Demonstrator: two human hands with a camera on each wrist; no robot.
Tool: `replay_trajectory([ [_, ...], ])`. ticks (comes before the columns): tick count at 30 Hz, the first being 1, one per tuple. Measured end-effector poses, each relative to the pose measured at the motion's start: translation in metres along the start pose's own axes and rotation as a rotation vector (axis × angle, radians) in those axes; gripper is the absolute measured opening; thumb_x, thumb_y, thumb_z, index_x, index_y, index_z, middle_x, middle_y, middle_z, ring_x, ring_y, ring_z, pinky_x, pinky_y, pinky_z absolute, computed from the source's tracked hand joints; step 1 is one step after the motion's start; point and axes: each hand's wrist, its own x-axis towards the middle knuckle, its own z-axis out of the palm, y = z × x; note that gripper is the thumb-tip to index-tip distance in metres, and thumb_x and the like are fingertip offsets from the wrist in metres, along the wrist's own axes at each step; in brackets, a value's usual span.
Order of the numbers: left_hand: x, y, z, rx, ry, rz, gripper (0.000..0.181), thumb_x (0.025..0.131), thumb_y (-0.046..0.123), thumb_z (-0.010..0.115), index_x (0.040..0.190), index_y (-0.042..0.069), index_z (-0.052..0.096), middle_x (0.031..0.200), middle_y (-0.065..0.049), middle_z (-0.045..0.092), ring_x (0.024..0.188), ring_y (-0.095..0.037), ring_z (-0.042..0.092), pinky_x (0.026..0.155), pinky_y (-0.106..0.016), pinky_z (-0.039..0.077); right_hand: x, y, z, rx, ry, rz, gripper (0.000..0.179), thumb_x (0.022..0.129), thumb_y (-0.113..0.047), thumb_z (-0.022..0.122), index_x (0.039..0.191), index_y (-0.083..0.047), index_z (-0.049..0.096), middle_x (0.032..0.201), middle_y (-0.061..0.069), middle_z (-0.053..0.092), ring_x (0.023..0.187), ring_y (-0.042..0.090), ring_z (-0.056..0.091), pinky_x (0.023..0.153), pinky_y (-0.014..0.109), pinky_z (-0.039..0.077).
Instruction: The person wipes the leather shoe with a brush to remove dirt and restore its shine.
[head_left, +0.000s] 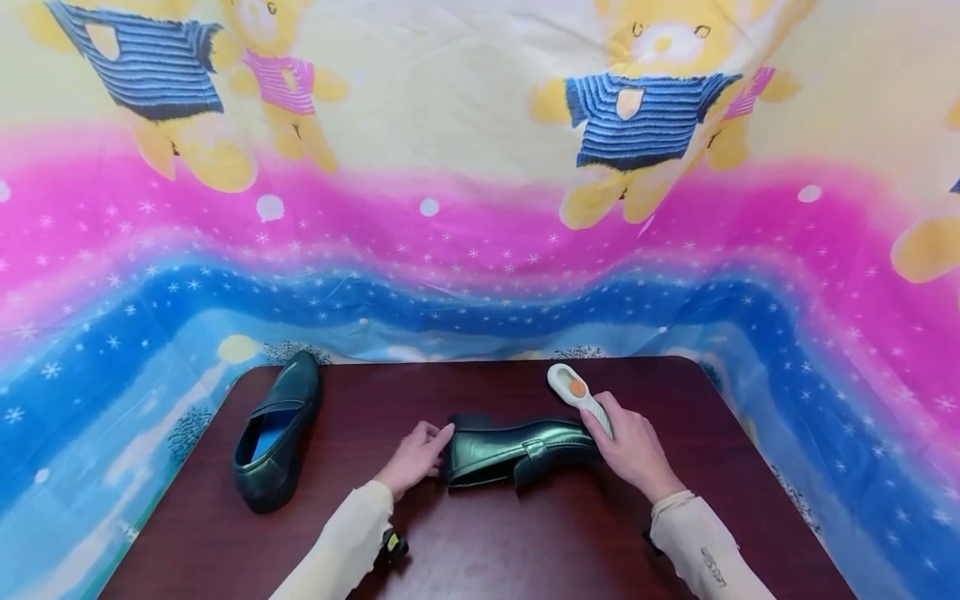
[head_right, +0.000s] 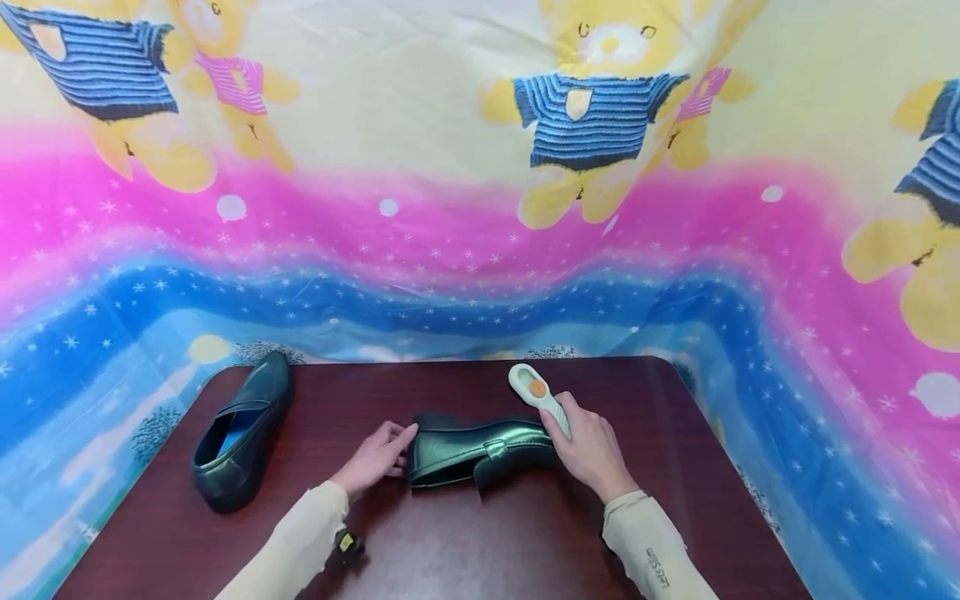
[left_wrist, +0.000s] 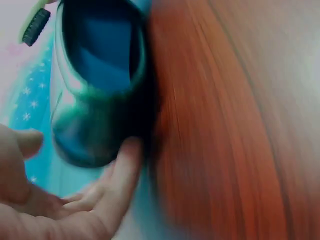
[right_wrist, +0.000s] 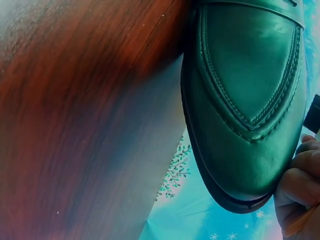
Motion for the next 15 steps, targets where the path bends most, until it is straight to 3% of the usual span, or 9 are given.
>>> replay_trajectory([
  [3, 0.0, 0.009, 0.011, -0.033, -0.08, -0.12, 0.086, 0.1, 0.069, 0.049, 0.14, -0.007, 0.048, 0.129, -0.024, 0.06, 0.104, -0.03, 0.069, 0.088, -0.048, 0.059, 0.0, 0.002, 0.001, 0.018, 0.001, 0.007, 0.025, 0.106, -0.037, 0.059, 0.119, -0.016, 0.06, 0.073, -0.003, 0.054, 0.063, 0.014, 0.048, 0.06, 0.031, 0.038],
  [7, 0.002, 0.02, 0.023, -0.067, -0.091, -0.126, 0.098, 0.096, 0.076, 0.048, 0.154, -0.002, 0.041, 0.148, -0.024, 0.052, 0.125, -0.037, 0.061, 0.102, -0.055, 0.051, -0.003, 0.009, 0.004, 0.049, -0.011, 0.036, 0.027, 0.107, -0.038, 0.057, 0.12, -0.015, 0.06, 0.072, -0.003, 0.053, 0.064, 0.014, 0.048, 0.061, 0.031, 0.039],
  [11, 0.004, 0.023, 0.034, -0.105, -0.042, -0.128, 0.108, 0.092, 0.079, 0.05, 0.163, 0.002, 0.023, 0.166, -0.023, 0.03, 0.15, -0.041, 0.035, 0.113, -0.06, 0.04, -0.004, 0.017, 0.007, 0.1, -0.005, 0.074, 0.027, 0.108, -0.038, 0.056, 0.119, -0.014, 0.06, 0.071, -0.002, 0.051, 0.06, 0.014, 0.046, 0.059, 0.03, 0.039],
  [13, 0.007, 0.022, 0.039, -0.121, 0.01, -0.119, 0.109, 0.091, 0.079, 0.052, 0.162, 0.001, 0.024, 0.165, -0.024, 0.031, 0.149, -0.042, 0.036, 0.11, -0.061, 0.043, -0.003, 0.02, 0.008, 0.135, -0.003, 0.09, 0.026, 0.109, -0.038, 0.053, 0.119, -0.015, 0.06, 0.071, -0.001, 0.05, 0.06, 0.014, 0.045, 0.059, 0.03, 0.038],
  [15, 0.011, 0.022, 0.043, -0.158, 0.06, -0.098, 0.104, 0.092, 0.077, 0.055, 0.157, -0.001, 0.033, 0.154, -0.027, 0.042, 0.138, -0.042, 0.049, 0.099, -0.059, 0.053, 0.0, 0.02, 0.01, 0.155, -0.006, 0.098, 0.027, 0.109, -0.039, 0.052, 0.119, -0.015, 0.059, 0.072, 0.0, 0.05, 0.061, 0.014, 0.044, 0.06, 0.03, 0.038],
])
